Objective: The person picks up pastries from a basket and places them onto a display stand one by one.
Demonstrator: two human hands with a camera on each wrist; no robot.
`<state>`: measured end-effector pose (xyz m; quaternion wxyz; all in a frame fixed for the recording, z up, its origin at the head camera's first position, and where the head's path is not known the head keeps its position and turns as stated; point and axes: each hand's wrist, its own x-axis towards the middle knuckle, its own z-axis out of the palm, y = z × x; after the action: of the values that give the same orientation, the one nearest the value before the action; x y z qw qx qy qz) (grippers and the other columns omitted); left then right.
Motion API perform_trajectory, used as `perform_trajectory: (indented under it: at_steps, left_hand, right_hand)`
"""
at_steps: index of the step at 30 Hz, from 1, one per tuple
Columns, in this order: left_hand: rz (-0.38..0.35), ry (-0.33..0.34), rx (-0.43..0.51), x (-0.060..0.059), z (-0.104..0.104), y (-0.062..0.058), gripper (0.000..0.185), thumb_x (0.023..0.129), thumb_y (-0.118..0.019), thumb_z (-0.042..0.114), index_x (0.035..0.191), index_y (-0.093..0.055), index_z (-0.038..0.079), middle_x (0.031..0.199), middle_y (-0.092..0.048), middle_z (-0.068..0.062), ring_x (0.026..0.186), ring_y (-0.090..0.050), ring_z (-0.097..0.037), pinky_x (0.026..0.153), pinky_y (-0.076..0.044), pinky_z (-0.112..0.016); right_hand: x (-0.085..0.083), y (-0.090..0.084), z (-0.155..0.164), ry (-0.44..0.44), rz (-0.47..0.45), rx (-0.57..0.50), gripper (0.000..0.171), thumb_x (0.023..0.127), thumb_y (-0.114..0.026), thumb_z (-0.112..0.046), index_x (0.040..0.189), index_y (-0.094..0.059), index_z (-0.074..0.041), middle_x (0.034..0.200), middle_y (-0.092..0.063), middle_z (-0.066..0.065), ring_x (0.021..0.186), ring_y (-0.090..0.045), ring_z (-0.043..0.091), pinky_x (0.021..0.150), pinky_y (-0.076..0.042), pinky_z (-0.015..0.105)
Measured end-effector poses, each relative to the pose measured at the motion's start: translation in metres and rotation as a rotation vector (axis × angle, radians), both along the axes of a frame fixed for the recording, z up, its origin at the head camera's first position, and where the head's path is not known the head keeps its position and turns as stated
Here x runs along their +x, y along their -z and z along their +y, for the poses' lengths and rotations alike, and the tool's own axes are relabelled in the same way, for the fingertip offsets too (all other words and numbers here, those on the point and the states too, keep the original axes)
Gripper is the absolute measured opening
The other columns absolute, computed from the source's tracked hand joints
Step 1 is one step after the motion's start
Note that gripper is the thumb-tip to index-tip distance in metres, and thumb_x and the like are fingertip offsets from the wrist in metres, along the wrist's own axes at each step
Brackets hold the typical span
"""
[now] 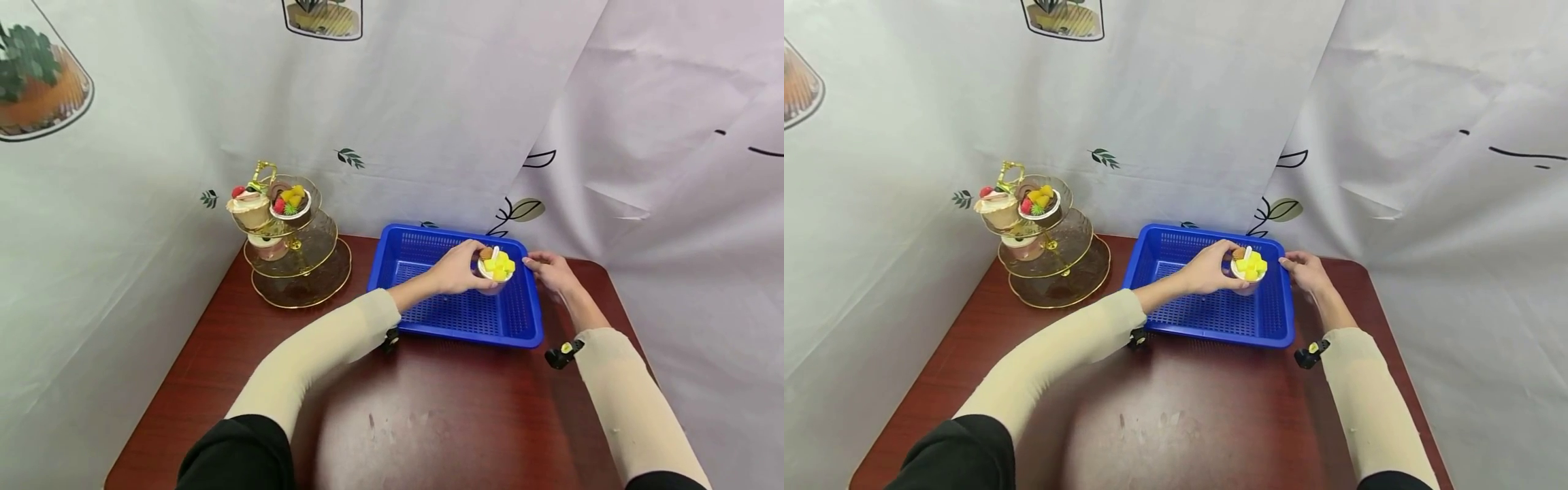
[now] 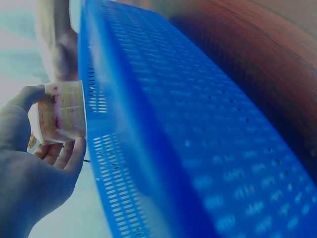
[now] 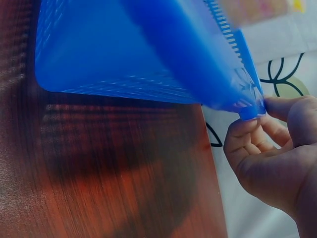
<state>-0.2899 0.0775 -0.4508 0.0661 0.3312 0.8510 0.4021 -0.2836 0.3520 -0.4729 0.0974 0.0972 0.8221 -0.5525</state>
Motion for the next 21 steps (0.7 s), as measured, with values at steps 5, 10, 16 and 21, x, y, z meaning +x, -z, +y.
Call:
perform_trajectory:
  at_steps: [5, 10, 16, 21]
  left_hand:
    - [0.002, 0.024, 0.062, 0.008, -0.018, -0.014, 0.069, 0.089, -0.088, 0.036, 0.142, -0.056, 0.006, 0.134, -0.06, -0.006, 0.122, -0.059, -0.014, 0.097, -0.05, -0.017]
    - [-0.04, 0.038, 0.126, 0.021, -0.038, -0.024, 0.071, 0.088, -0.089, 0.032, 0.144, -0.054, 0.005, 0.135, -0.059, -0.007, 0.122, -0.059, -0.015, 0.094, -0.055, -0.019]
    - [-0.045, 0.029, 0.183, 0.036, -0.066, -0.034, 0.072, 0.088, -0.09, 0.03, 0.145, -0.053, 0.005, 0.134, -0.059, -0.006, 0.119, -0.061, -0.016, 0.094, -0.058, -0.026]
    - [-0.033, -0.021, 0.196, 0.046, -0.091, -0.041, 0.075, 0.086, -0.091, 0.03, 0.145, -0.053, 0.006, 0.134, -0.06, -0.005, 0.12, -0.062, -0.017, 0.093, -0.058, -0.024]
  right_hand:
    - [-0.001, -0.001, -0.001, 0.002, -0.001, 0.025, 0.055, 0.112, -0.054, -0.028, 0.153, -0.042, 0.007, 0.107, -0.061, 0.003, 0.083, -0.063, 0.007, 0.078, -0.06, 0.03]
    - [-0.001, -0.001, -0.002, 0.005, -0.001, -0.011, 0.054, 0.112, -0.054, -0.025, 0.153, -0.041, 0.008, 0.104, -0.061, 0.001, 0.08, -0.063, 0.006, 0.073, -0.06, 0.028]
    - [0.001, -0.001, -0.002, 0.004, 0.002, -0.023, 0.054, 0.112, -0.054, -0.025, 0.152, -0.042, 0.008, 0.099, -0.061, -0.003, 0.079, -0.063, 0.006, 0.071, -0.059, 0.027]
    - [0.001, 0.001, 0.001, 0.006, -0.001, -0.023, 0.054, 0.112, -0.056, -0.026, 0.152, -0.042, 0.008, 0.097, -0.062, -0.005, 0.079, -0.062, 0.006, 0.071, -0.058, 0.027]
